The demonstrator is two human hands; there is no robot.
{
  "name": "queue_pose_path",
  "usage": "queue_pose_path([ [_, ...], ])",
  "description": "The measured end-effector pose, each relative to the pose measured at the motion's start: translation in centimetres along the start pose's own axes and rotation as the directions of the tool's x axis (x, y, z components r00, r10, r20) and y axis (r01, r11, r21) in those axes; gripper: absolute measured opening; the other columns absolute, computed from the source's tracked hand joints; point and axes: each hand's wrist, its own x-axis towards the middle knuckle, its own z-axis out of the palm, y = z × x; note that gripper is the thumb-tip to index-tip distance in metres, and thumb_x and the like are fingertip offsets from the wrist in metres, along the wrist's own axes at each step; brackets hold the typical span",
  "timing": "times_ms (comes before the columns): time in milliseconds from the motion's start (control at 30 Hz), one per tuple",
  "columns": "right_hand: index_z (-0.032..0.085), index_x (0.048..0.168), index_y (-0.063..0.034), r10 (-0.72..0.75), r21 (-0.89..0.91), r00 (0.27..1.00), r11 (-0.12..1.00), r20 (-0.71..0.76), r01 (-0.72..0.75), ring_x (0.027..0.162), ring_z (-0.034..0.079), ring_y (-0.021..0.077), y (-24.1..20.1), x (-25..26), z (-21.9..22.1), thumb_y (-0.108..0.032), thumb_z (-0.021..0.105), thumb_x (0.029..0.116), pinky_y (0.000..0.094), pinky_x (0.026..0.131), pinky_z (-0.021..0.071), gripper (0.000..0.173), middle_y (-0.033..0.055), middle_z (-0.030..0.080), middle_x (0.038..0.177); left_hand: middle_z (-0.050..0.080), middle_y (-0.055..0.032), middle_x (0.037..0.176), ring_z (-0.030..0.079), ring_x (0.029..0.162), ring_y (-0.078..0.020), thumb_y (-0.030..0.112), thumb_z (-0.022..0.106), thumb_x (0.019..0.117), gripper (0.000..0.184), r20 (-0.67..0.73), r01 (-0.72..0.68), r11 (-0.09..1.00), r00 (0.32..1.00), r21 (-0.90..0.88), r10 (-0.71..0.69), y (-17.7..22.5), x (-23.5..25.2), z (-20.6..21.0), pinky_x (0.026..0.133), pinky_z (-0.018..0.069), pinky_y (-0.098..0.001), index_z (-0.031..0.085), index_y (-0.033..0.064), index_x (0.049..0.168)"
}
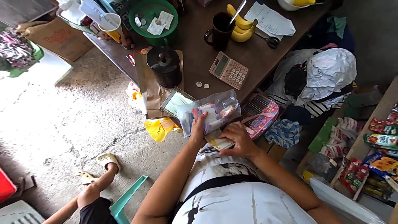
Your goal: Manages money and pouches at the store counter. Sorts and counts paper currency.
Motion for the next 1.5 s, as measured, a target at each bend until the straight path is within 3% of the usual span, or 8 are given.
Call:
queue_pose_path([
  [233,0.051,0.141,0.0010,0.478,0.373,0.856,0.844,-0.197,-0.385,0.107,0.062,0.0160,0.3,1.5,0.0,-0.036,0.068,0.0946,0.0315,0.086,0.0545,0.062,0.0161,0.058,0.133,0.075,-0.0006,0.095,0.072,0.088,-0.0114,-0.005,0.069,0.0883,0.029,0.187,-0.172,0.969,0.973,0.175,0.139,-0.9,0.6,-0.6,0.085,0.0618,-0.0349,0.062,0.0054,0.114],
  [433,0.067,0.107,-0.0014,0.515,0.586,0.850,0.725,-0.112,-0.362,0.096,0.065,0.0062,0.1,2.1,0.1,-0.013,0.075,0.0907,0.0242,0.087,0.0575,0.022,0.0043,0.066,0.105,0.076,0.0021,0.094,0.073,0.087,-0.0092,-0.003,0.078,0.0799,0.035,0.258,-0.174,0.967,0.958,0.189,0.122,-0.8,0.4,-0.6,0.084,0.0624,-0.0323,0.065,0.0074,0.111],
  [600,0.067,0.100,-0.0068,0.523,0.746,0.845,0.605,-0.109,-0.278,0.095,0.067,0.0046,0.2,1.3,0.0,-0.003,0.069,0.0924,0.0252,0.088,0.0579,0.008,-0.0019,0.069,0.104,0.074,0.0069,0.091,0.072,0.083,-0.0059,0.067,0.085,0.0652,0.078,0.133,-0.064,0.998,0.989,0.010,0.062,-0.6,-0.2,-0.6,0.078,0.0620,-0.0289,0.058,0.0172,0.118],
  [767,0.071,0.105,-0.0069,0.457,0.809,0.886,0.548,-0.074,-0.215,0.098,0.069,0.0056,0.2,0.6,0.2,-0.001,0.069,0.0926,0.0269,0.091,0.0583,0.013,-0.0016,0.073,0.109,0.075,0.0031,0.087,0.073,0.078,-0.0074,0.037,0.061,0.0955,0.028,0.081,-0.064,0.996,0.994,-0.056,0.069,-0.4,-0.1,-0.4,0.074,0.0625,-0.0290,0.059,0.0158,0.113],
  [900,0.072,0.104,-0.0043,0.583,0.793,0.804,0.543,-0.119,-0.276,0.090,0.068,0.0048,0.1,1.0,0.5,0.003,0.068,0.0910,0.0254,0.088,0.0584,0.016,-0.0020,0.072,0.099,0.075,0.0063,0.094,0.073,0.086,-0.0063,0.074,0.082,0.0620,0.080,0.184,-0.078,0.996,0.980,-0.032,0.083,-1.0,0.1,-1.3,0.080,0.0623,-0.0299,0.060,0.0202,0.117],
  [1100,0.065,0.124,-0.0027,0.630,0.811,0.770,0.501,-0.103,-0.301,0.089,0.069,0.0074,0.1,1.5,0.4,0.004,0.068,0.0903,0.0268,0.087,0.0588,0.034,0.0000,0.072,0.098,0.077,0.0013,0.087,0.074,0.079,-0.0090,0.010,0.065,0.0891,0.022,0.132,-0.047,0.998,0.990,-0.038,0.051,-0.6,-0.2,-0.8,0.076,0.0630,-0.0306,0.062,0.0138,0.110],
  [1267,0.070,0.108,-0.0092,0.557,0.861,0.830,0.437,-0.031,-0.261,0.093,0.070,0.0051,-0.2,1.0,0.2,0.003,0.067,0.0921,0.0264,0.091,0.0582,0.020,-0.0039,0.074,0.098,0.076,0.0010,0.085,0.073,0.074,-0.0081,0.015,0.042,0.1005,0.020,0.112,-0.036,0.996,0.993,-0.078,0.044,-0.1,-0.2,-1.0,0.070,0.0628,-0.0278,0.061,0.0165,0.107],
  [1500,0.071,0.109,-0.0109,0.537,0.876,0.844,0.402,0.009,-0.265,0.095,0.070,0.0054,-0.2,1.1,0.1,0.002,0.065,0.0934,0.0265,0.091,0.0579,0.021,-0.0033,0.074,0.100,0.076,0.0012,0.084,0.073,0.071,-0.0082,0.005,0.056,0.0956,0.017,0.043,-0.088,0.995,0.995,-0.039,0.090,-0.1,-0.1,-0.8,0.067,0.0625,-0.0270,0.063,0.0147,0.108],
])
